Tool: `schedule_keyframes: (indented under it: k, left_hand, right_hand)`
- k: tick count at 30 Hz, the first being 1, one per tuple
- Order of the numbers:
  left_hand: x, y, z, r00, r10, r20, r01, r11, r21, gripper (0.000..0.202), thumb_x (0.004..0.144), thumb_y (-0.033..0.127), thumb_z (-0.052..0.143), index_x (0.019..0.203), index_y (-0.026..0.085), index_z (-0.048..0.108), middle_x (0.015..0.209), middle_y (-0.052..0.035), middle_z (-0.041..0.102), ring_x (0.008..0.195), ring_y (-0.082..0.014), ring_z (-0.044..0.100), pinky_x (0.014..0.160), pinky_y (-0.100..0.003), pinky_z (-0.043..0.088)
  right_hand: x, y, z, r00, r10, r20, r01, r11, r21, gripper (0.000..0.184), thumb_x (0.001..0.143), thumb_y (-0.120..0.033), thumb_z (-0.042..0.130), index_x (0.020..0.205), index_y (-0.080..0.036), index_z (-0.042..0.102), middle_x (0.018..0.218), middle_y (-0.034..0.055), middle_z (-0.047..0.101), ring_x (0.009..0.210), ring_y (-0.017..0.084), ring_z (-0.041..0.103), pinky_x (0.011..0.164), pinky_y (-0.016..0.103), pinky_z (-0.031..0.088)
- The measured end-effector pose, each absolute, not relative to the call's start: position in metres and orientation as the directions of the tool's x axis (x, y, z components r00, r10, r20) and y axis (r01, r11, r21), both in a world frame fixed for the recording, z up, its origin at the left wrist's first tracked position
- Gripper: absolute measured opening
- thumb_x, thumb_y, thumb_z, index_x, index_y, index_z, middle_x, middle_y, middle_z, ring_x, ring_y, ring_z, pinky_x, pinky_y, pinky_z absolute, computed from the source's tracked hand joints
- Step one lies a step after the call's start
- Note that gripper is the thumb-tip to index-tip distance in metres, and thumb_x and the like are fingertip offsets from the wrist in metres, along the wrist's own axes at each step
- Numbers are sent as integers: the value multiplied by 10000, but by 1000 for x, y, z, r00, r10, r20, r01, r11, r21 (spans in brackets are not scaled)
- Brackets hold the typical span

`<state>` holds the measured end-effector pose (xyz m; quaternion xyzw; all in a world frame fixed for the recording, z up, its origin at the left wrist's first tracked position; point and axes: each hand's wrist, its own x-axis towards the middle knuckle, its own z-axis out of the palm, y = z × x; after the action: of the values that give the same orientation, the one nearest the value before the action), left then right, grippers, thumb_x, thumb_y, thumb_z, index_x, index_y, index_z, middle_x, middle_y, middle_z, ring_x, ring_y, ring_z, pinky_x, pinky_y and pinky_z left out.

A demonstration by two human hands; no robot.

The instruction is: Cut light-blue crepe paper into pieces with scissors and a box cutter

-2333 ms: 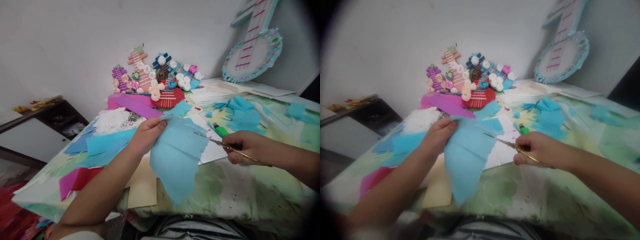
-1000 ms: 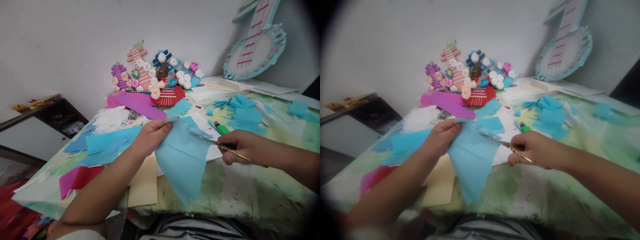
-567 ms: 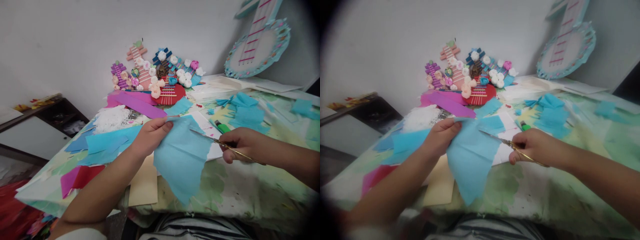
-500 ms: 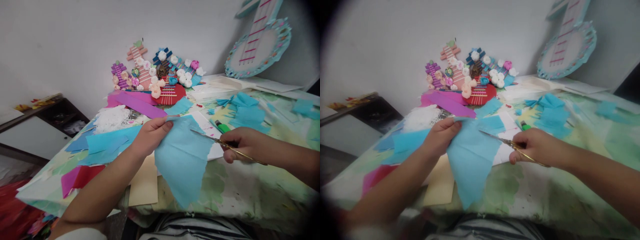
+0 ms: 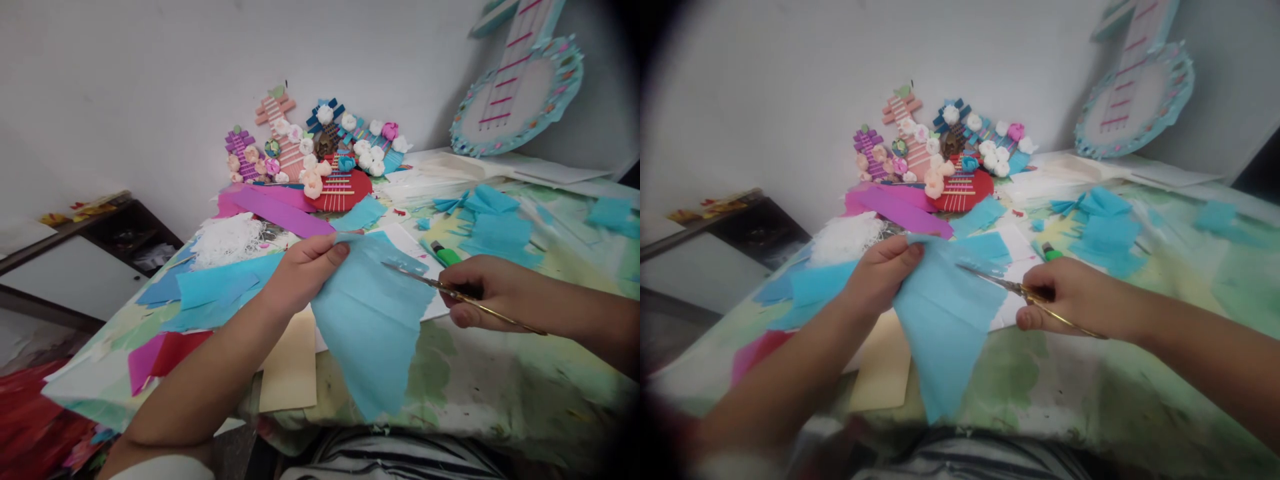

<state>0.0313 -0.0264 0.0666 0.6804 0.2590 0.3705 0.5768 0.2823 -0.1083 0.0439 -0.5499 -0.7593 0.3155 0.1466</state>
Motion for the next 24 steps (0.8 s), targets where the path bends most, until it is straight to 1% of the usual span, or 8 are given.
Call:
schedule_keyframes:
  k: [4,6,10,12,15,18,21,24]
  left_hand:
    - [33,-30,69,567,782,258,-35,-289,957,356,692,476,625,945,229,668,989,-25,653,913,-220,591,679,-266,476]
    - [33,-32,69,568,775,276,-11,-328,945,364,696,487,614,949,231,667,971,-23,656,874,-210,596,664,-262,469]
    - [31,-33,67,589,764,263,36,-350,936,319,723,477,588,886,220,682,751,3,663,682,-164,593,595,-249,451]
    - [31,-33,67,587,765,263,42,-354,934,320,725,479,584,882,219,684,712,10,655,649,-156,584,577,-244,445]
    - [32,-34,68,599,746,291,9,-369,929,337,725,477,586,945,236,671,840,4,668,768,-179,600,614,-241,454]
    - [32,-35,69,611,727,315,-13,-388,921,333,733,467,584,969,245,664,949,0,660,890,-198,589,671,-242,459]
    - [32,-35,69,604,735,307,1,-386,922,347,735,474,579,977,240,661,996,-9,650,924,-210,583,687,-252,463]
    - [32,-34,68,596,740,310,8,-392,920,347,731,473,584,973,238,663,1044,-13,633,949,-219,575,702,-261,464]
  right_hand:
    - [280,-108,44,-357,926,-120,733,199,-651,441,658,-589,507,580,-167,405,518,-47,297,486,75,274,427,215,191]
    - [279,-108,44,-353,927,-122,731,192,-655,436,652,-588,514,585,-168,416,520,-47,302,483,74,277,425,212,193]
    - [279,-109,43,-353,930,-99,717,201,-667,420,656,-578,520,594,-170,437,524,-46,304,475,72,280,423,208,189]
    - [279,-110,42,-346,933,-101,709,190,-679,425,645,-573,533,571,-171,420,510,-50,295,468,68,269,416,205,186]
    - [281,-109,38,-329,935,-135,700,145,-699,428,639,-559,550,547,-171,394,487,-55,290,463,65,260,407,197,191]
    - [281,-108,37,-298,940,-167,715,103,-692,421,630,-550,567,547,-171,404,481,-54,308,463,67,273,403,197,205]
    - [278,-108,39,-282,939,-196,724,74,-686,432,627,-567,561,551,-166,420,479,-53,312,461,69,274,400,201,211]
    - [277,-109,42,-299,937,-179,730,103,-676,446,635,-582,543,550,-162,420,488,-52,297,475,72,270,412,206,202]
